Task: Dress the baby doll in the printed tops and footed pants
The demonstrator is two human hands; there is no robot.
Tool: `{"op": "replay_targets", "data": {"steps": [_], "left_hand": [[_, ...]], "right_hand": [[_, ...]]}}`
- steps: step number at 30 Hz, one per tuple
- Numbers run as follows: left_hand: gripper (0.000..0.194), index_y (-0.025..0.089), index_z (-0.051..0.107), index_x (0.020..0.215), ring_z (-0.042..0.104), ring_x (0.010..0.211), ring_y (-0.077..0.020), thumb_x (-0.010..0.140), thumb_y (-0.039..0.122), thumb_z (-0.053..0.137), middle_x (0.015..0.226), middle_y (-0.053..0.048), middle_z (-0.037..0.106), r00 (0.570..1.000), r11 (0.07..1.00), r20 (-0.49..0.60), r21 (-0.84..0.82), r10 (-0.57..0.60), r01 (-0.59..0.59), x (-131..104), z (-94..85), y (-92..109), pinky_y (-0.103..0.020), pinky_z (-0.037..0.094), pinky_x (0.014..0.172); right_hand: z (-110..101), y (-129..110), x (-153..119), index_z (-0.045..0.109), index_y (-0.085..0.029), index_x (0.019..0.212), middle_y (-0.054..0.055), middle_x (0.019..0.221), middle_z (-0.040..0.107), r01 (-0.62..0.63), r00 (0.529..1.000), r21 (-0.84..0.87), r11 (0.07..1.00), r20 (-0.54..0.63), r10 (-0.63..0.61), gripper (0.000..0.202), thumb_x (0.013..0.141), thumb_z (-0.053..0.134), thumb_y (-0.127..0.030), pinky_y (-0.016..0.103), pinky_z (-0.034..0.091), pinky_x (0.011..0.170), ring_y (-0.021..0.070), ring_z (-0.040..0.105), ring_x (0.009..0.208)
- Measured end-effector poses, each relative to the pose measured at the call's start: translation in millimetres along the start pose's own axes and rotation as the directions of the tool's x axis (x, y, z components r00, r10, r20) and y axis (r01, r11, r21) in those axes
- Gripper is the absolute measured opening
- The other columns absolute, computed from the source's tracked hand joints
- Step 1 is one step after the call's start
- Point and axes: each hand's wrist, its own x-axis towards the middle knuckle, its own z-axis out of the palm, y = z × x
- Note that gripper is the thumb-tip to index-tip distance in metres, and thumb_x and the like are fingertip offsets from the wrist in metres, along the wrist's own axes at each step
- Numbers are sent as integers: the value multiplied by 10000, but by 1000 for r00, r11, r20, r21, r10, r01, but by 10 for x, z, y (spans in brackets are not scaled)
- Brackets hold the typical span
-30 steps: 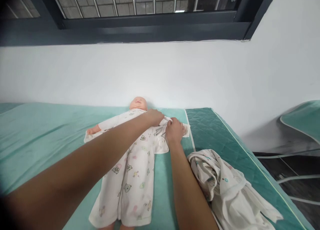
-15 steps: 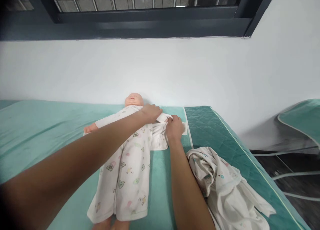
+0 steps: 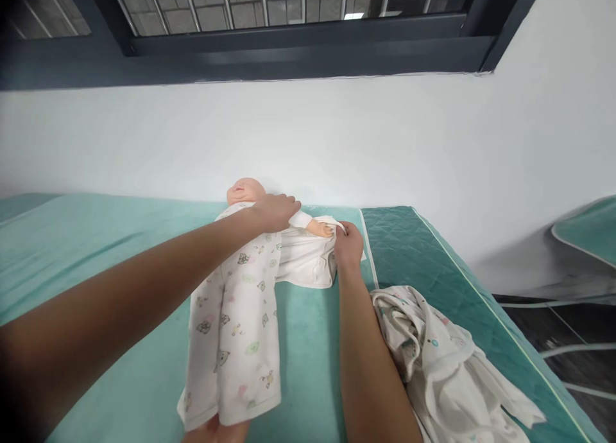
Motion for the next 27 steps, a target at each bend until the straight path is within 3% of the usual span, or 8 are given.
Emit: {"op": "replay_targets", "data": {"steps": [8,11,14,18,19,21,24,27], "left_hand": [[415,152,542,1231,640,1048,-302,841,286,591,1208,-164,636,1000,994,0,-108,21,-21,185,165,219,-405,507,848],[448,157,542,1261,617,1117,-302,835,281,605,1242,-169,626,1000,988,14,-151,13,-11,300,232,379,-407,493,902],[412,167,582,1224,595,1160,-302,825,266,617,1254,-157,625,999,983,33,-181,14,-8,290,206,449,-398,485,927],[310,190,622,1169,595,1147,-282,891,272,514,1265,-116,626,999,968,-49,-253,-10,-3,-90,154,236,-394,504,903],[299,199,630,1160,604,1129,-266,915,283,479,1251,-98,639,985,943,-162,-332,-58,1,-244,182,139,-386,509,900],[302,238,634,1158,588,1171,-230,959,340,431,1253,-53,653,875,841,-384,-540,-296,47,-569,318,-59,-360,495,950],[284,247,653,1116,610,1142,-212,960,358,444,1199,-36,686,689,623,-415,-780,-594,67,-958,656,-281,-363,487,992],[371,257,638,1202,607,1188,-222,964,456,435,1275,-39,664,704,476,-309,-878,-640,47,-1132,944,-356,-374,479,1030]], "right_hand": [[-37,-273,-73,599,-163,1049,106,1134,670,50,977,251,967,-214,5,393,681,485,-236,410,504,935,223,637,1069],[4,-489,-265,601,-187,1120,86,1223,622,293,907,81,953,-339,-250,380,773,447,-210,433,389,1082,212,552,1203],[128,-618,-471,602,-210,1158,77,1240,614,492,849,-73,868,-179,-496,339,865,434,-238,432,359,1107,202,530,1221],[327,-582,-622,549,-224,1245,82,1323,576,367,925,3,930,103,-365,361,909,467,-328,424,389,1083,204,511,1252],[362,-558,-636,544,-230,1257,84,1345,563,322,935,0,947,156,-318,374,913,481,-364,428,387,1084,212,499,1268],[404,-526,-650,541,-241,1276,86,1381,542,260,940,-34,965,236,-245,412,913,503,-432,446,369,1097,231,475,1300],[425,-538,-677,544,-251,1304,83,1408,531,235,940,-103,967,276,-199,471,908,513,-503,475,328,1130,248,448,1332],[451,-608,-769,533,-263,1350,71,1452,509,276,910,-97,956,347,-227,524,912,505,-547,481,283,1172,239,411,1376]]}}
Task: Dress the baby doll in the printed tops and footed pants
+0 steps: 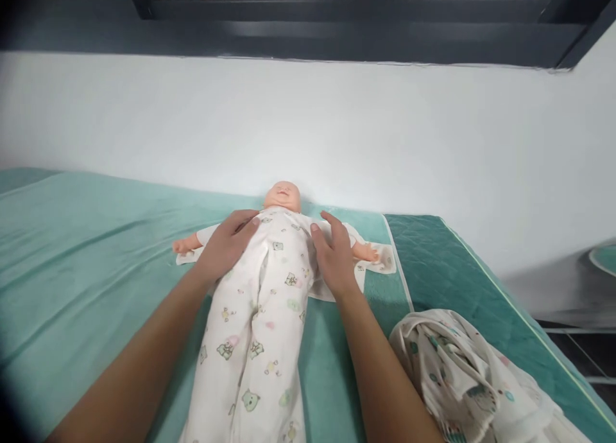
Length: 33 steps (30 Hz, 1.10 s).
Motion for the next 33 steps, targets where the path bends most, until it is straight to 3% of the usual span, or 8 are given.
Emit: {"op": "replay_targets", "data": {"steps": [6,10,14,18,21,24,28,33], "left_hand": [[628,294,358,1517,246,1499,-221,955,570,408,1609,1,289,971,998,238,-62,-10,25,-99,21,-66,-376,262,1221],[532,231,456,1460,277,1487,-183,1006,476,324,1576,-12,362,980,996,190,-76,52,-38,-155,61,-29,-381,226,1240],[445,203,564,1336,476,1368,-171,1028,385,300,1426,-47,572,978,978,-22,3,207,-207,-236,139,-15,-375,339,1188],[335,194,613,1139,604,1131,-185,1027,305,317,1157,-76,697,903,921,-193,145,384,-361,-286,180,-44,-368,463,1018],[279,196,584,954,589,957,-212,1017,298,332,961,-95,673,846,879,-264,259,463,-400,-289,192,-90,-381,477,879],[331,214,527,819,558,823,-214,1019,351,302,824,-86,610,832,855,-264,339,487,-392,-294,203,-119,-364,451,764],[443,224,465,710,508,627,-175,1027,421,227,661,-35,526,864,854,-198,361,463,-375,-328,204,-84,-324,375,605],[389,212,527,758,546,653,-157,1022,391,305,679,-14,576,919,910,-156,273,362,-312,-328,166,-19,-313,371,623]], "right_hand": [[151,-181,-138,366,-291,1509,25,1608,294,97,949,-34,995,305,-82,639,943,457,-573,498,21,1248,205,171,1516],[159,-153,-123,337,-305,1522,8,1627,226,172,915,-87,981,382,-126,620,961,441,-548,521,22,1242,204,113,1528],[137,-135,-116,412,-333,1479,-15,1609,278,334,891,-136,933,368,-266,498,1000,396,-469,545,85,1233,207,164,1519],[124,-199,-186,556,-302,1354,-2,1488,497,496,855,-132,858,249,-455,379,1019,383,-341,491,195,1222,180,376,1431],[109,-246,-250,635,-275,1199,24,1275,660,541,838,-120,833,165,-520,307,1014,391,-294,425,370,1113,181,553,1243],[98,-251,-293,659,-252,1035,48,1032,705,521,854,-165,838,104,-510,287,1014,381,-316,387,458,917,203,614,1020],[101,-251,-306,622,-230,899,48,855,647,453,890,-198,869,37,-455,338,1017,349,-390,360,448,793,203,580,845],[100,-327,-259,592,-240,977,40,950,614,431,895,-142,891,195,-402,235,994,427,-405,348,452,851,199,571,934]]}}
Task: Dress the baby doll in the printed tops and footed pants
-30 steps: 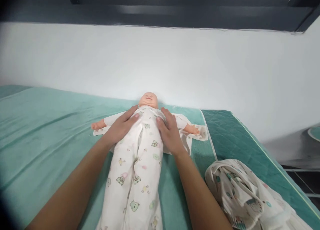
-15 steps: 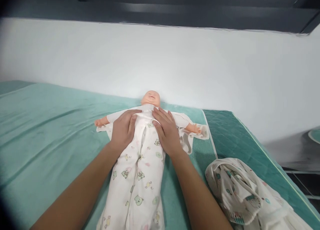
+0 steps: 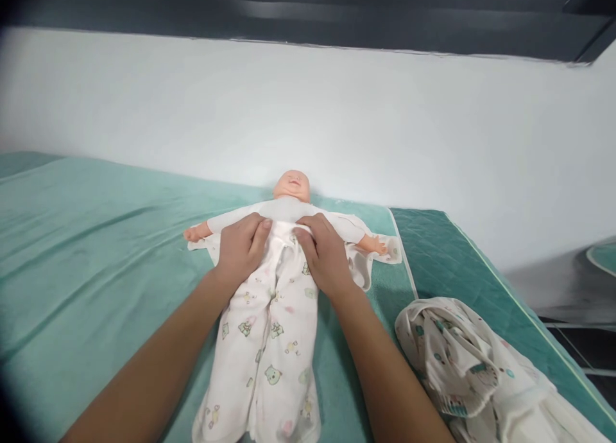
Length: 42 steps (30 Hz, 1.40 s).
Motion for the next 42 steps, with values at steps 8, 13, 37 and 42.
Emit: {"op": "replay_targets", "data": {"steps": [8,13,37,42], "left_hand": [[270,212,538,740,522,816,-188,971,333,467,800,-30,576,993,995,-71,-18,-98,97,75,25,-53,-341,417,765],[367,212,454,638,497,777,-185,988,321,431,733,-30,538,997,1000,-71,5,-30,31,70,26,-34,-346,400,736],[416,189,432,605,458,721,-164,977,371,458,661,-11,491,971,975,197,-197,137,-98,-130,-294,-173,-342,391,729],[229,203,606,851,510,1028,-220,878,430,623,1021,-47,589,927,965,373,-252,25,75,-271,-527,-314,-375,432,918]], "right_hand": [[-43,36,38,538,-245,1048,52,1095,528,7,994,-121,993,110,7,432,771,741,-507,407,430,926,249,485,1064],[-10,74,28,536,-237,1014,57,1089,506,45,993,-197,979,115,-22,468,747,746,-559,425,416,926,252,455,1031],[-27,132,-79,420,-215,631,-25,595,517,286,958,-421,861,114,-262,315,871,608,-295,323,332,726,140,449,607],[-274,12,38,523,-211,688,-37,638,572,148,927,-332,932,374,-14,366,877,615,-512,328,326,801,139,510,658]]}}
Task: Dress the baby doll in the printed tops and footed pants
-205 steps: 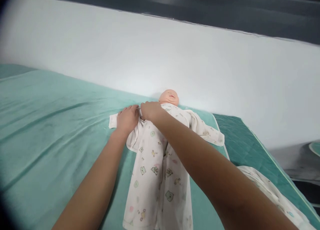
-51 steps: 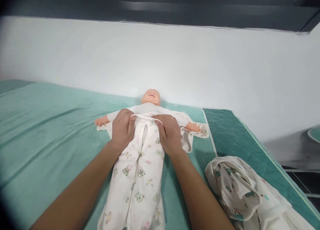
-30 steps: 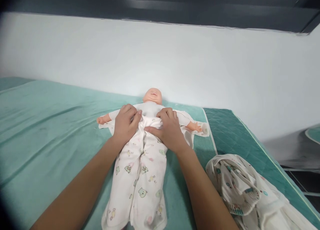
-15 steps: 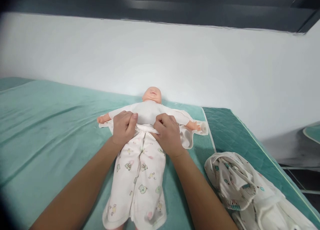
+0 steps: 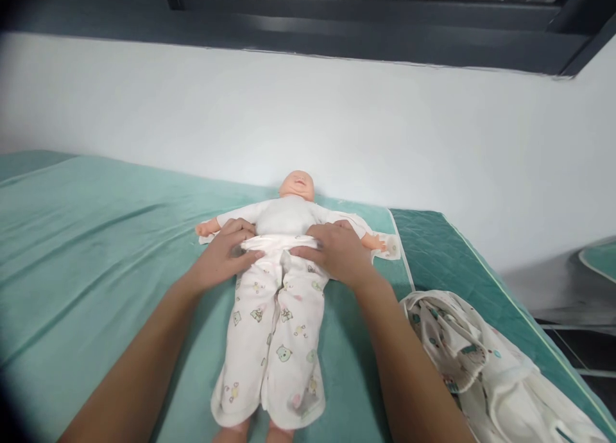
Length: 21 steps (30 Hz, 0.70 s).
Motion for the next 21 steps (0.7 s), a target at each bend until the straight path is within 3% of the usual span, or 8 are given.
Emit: {"op": "replay_targets", "data": {"steps": [4,7,10,13,17,21], "left_hand": [[286,263,599,1131,457,1256,-243,874,387,624,1287,-60,492,968,973,248,-215,-31,86,-132,-163,-98,-353,471,965],[428,294,551,1254,386,1349,-260,851,391,660,1370,-72,420,939,950,344,-291,-6,113,-157,-228,-140,-359,466,1006],[407,269,573,1176,381,1340,-259,810,386,709,1333,-63,415,956,960,289,-254,-45,122,-131,-200,-142,-382,411,1081],[343,240,579,1048,404,1294,-248,773,363,743,1276,-51,420,977,966,198,-224,-84,128,-97,-125,-122,-376,401,1083],[263,224,577,948,425,1229,-228,764,310,744,1211,-42,418,993,972,79,-214,-86,101,-82,-32,-93,-355,415,1046],[144,212,578,883,432,1188,-213,785,208,684,1164,-49,413,997,977,-54,-209,-62,49,-83,57,-62,-331,435,991]], "right_hand": [[-213,13,-50,624,-253,889,-15,862,665,-116,971,106,988,220,90,408,720,736,-608,302,357,717,190,573,812],[-211,-10,-85,623,-264,949,-6,920,671,-192,960,60,980,221,174,475,663,774,-611,310,368,710,231,572,892],[-118,-56,-107,607,-256,924,8,857,661,-228,966,-65,972,108,234,532,627,772,-665,345,369,751,276,556,923],[-33,-83,-126,581,-246,912,16,874,655,-200,979,-133,971,7,203,501,675,748,-656,370,368,794,273,560,915],[29,-79,-146,535,-227,882,25,943,633,-138,987,-176,975,-104,121,358,804,687,-541,370,364,812,218,564,853],[101,-121,-161,516,-218,815,20,905,605,-81,978,-187,979,-203,42,182,844,654,-333,351,357,811,187,532,818]]}}
